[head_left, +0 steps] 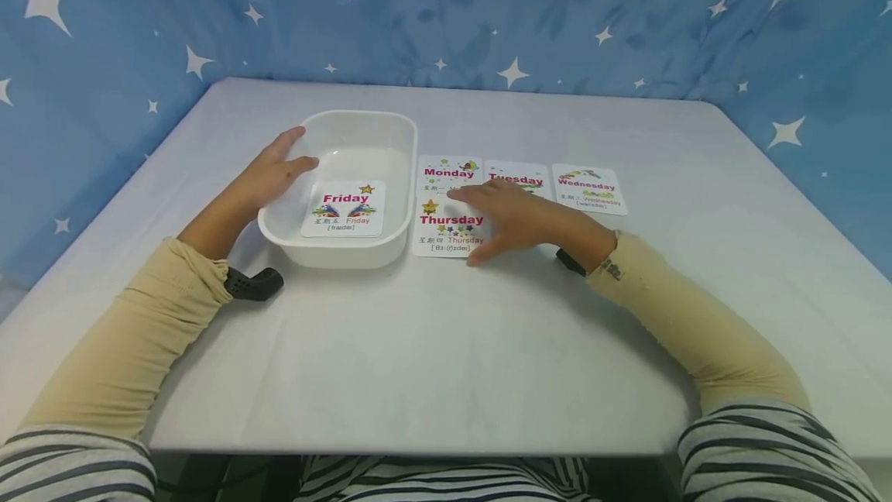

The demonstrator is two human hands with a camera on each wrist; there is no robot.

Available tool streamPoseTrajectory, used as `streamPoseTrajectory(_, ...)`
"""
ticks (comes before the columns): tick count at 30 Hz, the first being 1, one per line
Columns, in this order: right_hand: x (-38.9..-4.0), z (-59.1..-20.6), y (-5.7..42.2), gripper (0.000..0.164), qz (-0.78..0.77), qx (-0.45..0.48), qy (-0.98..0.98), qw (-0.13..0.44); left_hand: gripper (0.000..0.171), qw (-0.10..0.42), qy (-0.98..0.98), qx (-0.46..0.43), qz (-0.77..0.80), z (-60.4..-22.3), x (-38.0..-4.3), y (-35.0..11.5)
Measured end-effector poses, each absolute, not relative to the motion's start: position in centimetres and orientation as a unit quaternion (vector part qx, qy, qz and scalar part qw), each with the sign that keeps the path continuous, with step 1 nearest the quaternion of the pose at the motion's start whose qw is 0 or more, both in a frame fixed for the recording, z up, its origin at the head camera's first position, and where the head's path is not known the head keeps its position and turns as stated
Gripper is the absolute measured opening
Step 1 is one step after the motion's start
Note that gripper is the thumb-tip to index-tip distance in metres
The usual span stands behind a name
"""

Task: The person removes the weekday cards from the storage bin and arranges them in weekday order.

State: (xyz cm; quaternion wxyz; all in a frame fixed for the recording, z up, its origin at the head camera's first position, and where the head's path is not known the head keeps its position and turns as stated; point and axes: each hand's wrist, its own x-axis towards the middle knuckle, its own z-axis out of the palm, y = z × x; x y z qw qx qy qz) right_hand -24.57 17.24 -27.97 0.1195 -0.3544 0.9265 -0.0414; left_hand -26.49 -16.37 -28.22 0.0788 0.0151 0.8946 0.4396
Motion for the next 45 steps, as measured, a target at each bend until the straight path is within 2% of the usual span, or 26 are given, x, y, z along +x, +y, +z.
streamPoseTrajectory(10,-24.81,-27.96,16.97,0.092,-0.038,-0.341,0.925,0.166,0.069,0.078,0.892,0.011,0.445,-28.41,-26.33,-16.66)
streamPoseTrajectory(28,-24.96,-28.0,16.84,0.087,-0.047,-0.344,0.917,0.195,0.068,0.082,0.885,0.014,0.458,-28.41,-26.2,-16.79)
streamPoseTrajectory(41,-24.9,-27.95,16.87,0.078,-0.012,-0.349,0.919,0.182,0.069,0.081,0.889,0.016,0.45,-28.35,-26.36,-16.82)
streamPoseTrajectory(45,-24.79,-27.92,17.11,0.08,-0.013,-0.35,0.919,0.181,0.069,0.083,0.892,0.016,0.444,-28.19,-26.5,-16.59)
